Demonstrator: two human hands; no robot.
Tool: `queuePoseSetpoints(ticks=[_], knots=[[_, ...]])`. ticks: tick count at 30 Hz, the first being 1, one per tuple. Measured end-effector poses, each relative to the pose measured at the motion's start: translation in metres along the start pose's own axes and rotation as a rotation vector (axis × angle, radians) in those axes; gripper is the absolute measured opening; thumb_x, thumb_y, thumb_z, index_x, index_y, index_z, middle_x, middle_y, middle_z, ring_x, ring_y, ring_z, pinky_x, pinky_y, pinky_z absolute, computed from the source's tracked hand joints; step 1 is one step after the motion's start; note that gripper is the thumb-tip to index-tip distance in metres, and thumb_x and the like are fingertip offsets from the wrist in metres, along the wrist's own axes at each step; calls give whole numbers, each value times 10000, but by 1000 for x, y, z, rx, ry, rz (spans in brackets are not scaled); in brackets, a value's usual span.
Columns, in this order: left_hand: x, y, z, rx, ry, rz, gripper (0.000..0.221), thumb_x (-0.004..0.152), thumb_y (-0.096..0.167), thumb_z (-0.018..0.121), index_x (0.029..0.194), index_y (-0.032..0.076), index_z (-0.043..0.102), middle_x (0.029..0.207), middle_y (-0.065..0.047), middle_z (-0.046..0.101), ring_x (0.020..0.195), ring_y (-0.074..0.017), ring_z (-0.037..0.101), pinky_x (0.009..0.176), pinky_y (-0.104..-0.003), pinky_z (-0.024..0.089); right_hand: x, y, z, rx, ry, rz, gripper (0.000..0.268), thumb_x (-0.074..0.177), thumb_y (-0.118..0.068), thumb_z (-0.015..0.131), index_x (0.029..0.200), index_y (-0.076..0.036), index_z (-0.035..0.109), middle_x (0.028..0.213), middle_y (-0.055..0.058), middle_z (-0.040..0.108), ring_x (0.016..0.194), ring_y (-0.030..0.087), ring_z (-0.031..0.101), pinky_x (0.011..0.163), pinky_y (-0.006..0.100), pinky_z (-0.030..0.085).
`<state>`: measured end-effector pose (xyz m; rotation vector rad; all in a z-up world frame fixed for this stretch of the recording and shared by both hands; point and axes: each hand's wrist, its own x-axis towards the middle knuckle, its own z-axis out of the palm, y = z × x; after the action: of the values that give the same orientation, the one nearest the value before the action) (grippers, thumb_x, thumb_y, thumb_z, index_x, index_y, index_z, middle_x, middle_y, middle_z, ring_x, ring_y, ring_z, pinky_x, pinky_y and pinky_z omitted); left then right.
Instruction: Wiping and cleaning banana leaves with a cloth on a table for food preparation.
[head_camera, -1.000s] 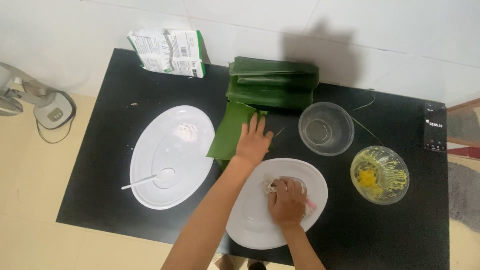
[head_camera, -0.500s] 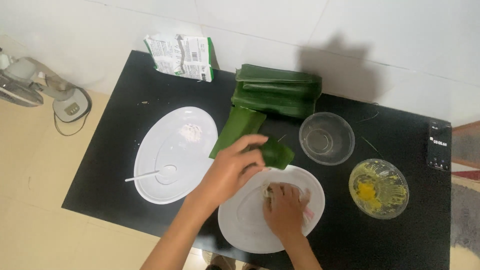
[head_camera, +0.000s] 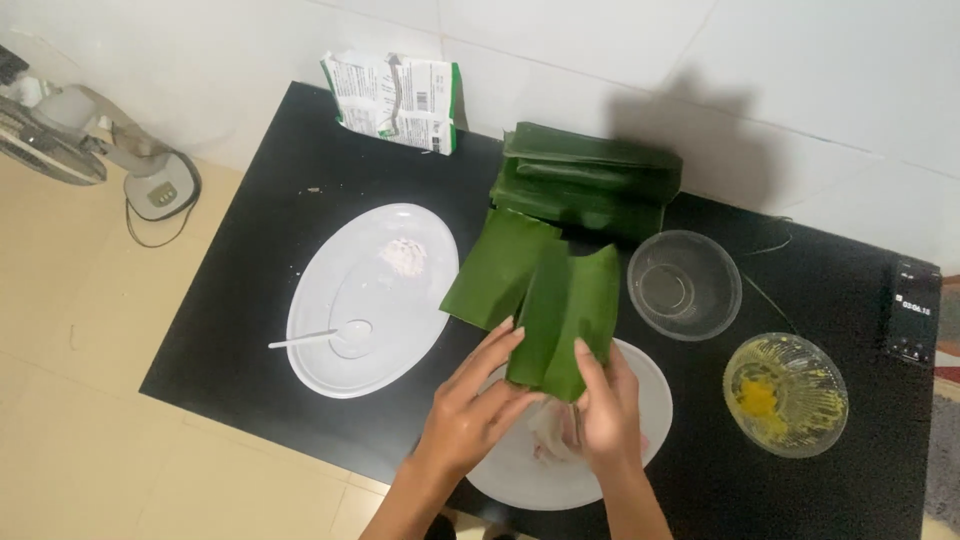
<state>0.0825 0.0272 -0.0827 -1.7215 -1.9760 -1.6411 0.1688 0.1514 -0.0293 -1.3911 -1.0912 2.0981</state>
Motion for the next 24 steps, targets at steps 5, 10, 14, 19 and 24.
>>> queuePoseSetpoints(ticks=[5, 10, 14, 19, 24], knots=[[-10, -11, 7, -23, 142, -616, 266, 886, 365, 710, 848, 134, 585, 1368, -168, 623, 1290, -339, 593, 1021, -487, 475, 20, 16, -7, -385, 22, -166, 436, 949, -238, 530, 1349, -83, 606, 1273, 86, 716, 1181, 223, 681, 1025, 362, 516], [9, -46, 7, -419, 381, -1229, 432, 884, 305, 707, 1090, 170, 352, 958, -66, 532, 820, -155, 537, 752, -297, 452, 35, 28, -11, -486, -39, -252, 370, 981, -227, 508, 1299, -88, 636, 1174, 78, 732, 1078, 217, 684, 930, 357, 524], [17, -86, 2, -424, 405, -1291, 465, 972, 105, 609, 1304, 121, 283, 1008, -73, 593, 893, -194, 608, 788, -370, 511, 61, 30, -10, -510, -18, -177, 371, 1031, -189, 529, 1329, 18, 605, 1214, 251, 688, 1087, 340, 668, 931, 501, 539], [42, -110, -5, -81, 152, -1146, 347, 1007, 97, 542, 1327, 132, 411, 1154, -165, 704, 1079, -339, 703, 881, -468, 583, 113, 41, 1, -677, 4, -96, 567, 1002, -302, 584, 1454, 21, 471, 1363, 268, 580, 1263, 354, 573, 1026, 505, 483], [61, -132, -5, 190, -54, -1060, 325, 983, 42, 535, 1295, 131, 509, 1163, -158, 729, 1074, -346, 710, 876, -503, 582, 156, 58, 6, -889, -24, -65, 670, 966, -335, 622, 1509, -3, 415, 1423, 244, 549, 1331, 330, 537, 1091, 478, 454]])
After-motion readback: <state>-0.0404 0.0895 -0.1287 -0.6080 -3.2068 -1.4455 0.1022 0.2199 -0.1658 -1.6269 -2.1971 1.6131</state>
